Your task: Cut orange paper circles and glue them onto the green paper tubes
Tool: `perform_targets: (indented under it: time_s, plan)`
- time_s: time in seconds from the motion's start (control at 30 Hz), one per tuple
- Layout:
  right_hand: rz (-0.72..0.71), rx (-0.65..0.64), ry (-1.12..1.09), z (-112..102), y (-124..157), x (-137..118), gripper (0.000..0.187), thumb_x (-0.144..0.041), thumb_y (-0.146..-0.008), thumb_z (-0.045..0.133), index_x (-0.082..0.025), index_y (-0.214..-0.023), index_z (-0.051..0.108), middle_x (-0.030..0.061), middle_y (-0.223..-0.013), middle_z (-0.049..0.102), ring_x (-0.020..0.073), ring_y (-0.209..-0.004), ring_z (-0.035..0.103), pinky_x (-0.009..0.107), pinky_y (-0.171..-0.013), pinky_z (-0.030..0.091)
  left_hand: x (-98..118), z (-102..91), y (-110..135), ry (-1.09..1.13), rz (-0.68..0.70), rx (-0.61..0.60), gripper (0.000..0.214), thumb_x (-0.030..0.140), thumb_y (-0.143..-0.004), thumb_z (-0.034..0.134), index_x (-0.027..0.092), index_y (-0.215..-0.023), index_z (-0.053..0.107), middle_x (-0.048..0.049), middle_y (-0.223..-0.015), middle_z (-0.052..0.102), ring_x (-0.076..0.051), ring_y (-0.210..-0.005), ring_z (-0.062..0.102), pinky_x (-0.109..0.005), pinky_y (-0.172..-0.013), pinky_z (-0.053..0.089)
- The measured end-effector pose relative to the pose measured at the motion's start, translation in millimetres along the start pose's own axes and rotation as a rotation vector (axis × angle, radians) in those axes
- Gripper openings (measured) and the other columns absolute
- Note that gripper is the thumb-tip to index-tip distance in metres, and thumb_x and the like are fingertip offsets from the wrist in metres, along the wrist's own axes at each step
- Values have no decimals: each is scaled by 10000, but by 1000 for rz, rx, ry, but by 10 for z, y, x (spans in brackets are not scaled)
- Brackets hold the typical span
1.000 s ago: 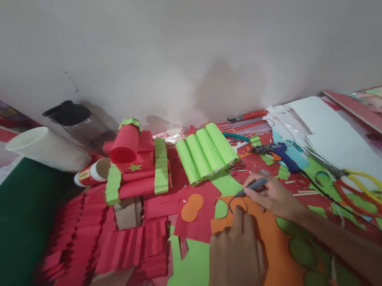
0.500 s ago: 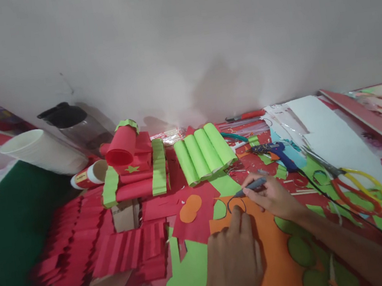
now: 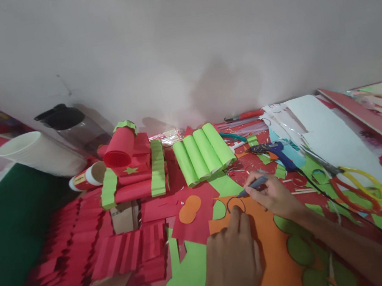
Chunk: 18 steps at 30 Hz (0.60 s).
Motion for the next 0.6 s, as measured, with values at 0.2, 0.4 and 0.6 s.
perform_targets:
  time_s: [0.2, 0.4, 0.6]
  plan:
    - [-9, -2, 8, -6, 1, -21, 227, -390, -903, 596, -206, -784, 538, -54, -627, 434, 85, -469, 421, 196, -413, 358, -3, -6, -1, -8, -3, -6, 333, 206, -884, 461, 249, -1194, 573, -95, -1376, 568, -120, -635, 638, -221, -557, 478]
    - [-43, -1, -4, -5, 6, -41, 214, -338, -906, 585, -206, -756, 506, -59, -633, 417, 83, -483, 386, 210, -440, 323, 8, -8, -14, 3, 5, -37, 308, 202, -891, 442, 242, -1168, 570, -84, -1438, 536, -143, -630, 658, -261, -542, 488]
    - [-75, 18, 24, -23, 16, -78, 192, -285, -896, 575, -203, -740, 498, -55, -628, 421, 93, -516, 370, 222, -463, 275, 7, -24, -30, 3, 14, -28, 314, 191, -878, 452, 233, -1169, 565, -68, -1424, 559, -158, -650, 675, -270, -534, 483]
Point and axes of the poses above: each hand's wrist, its own y-axis away from the middle knuckle, its own z-axis out of the palm, x = y × z, the point moved 5 cm from there along -y, towards the middle knuckle
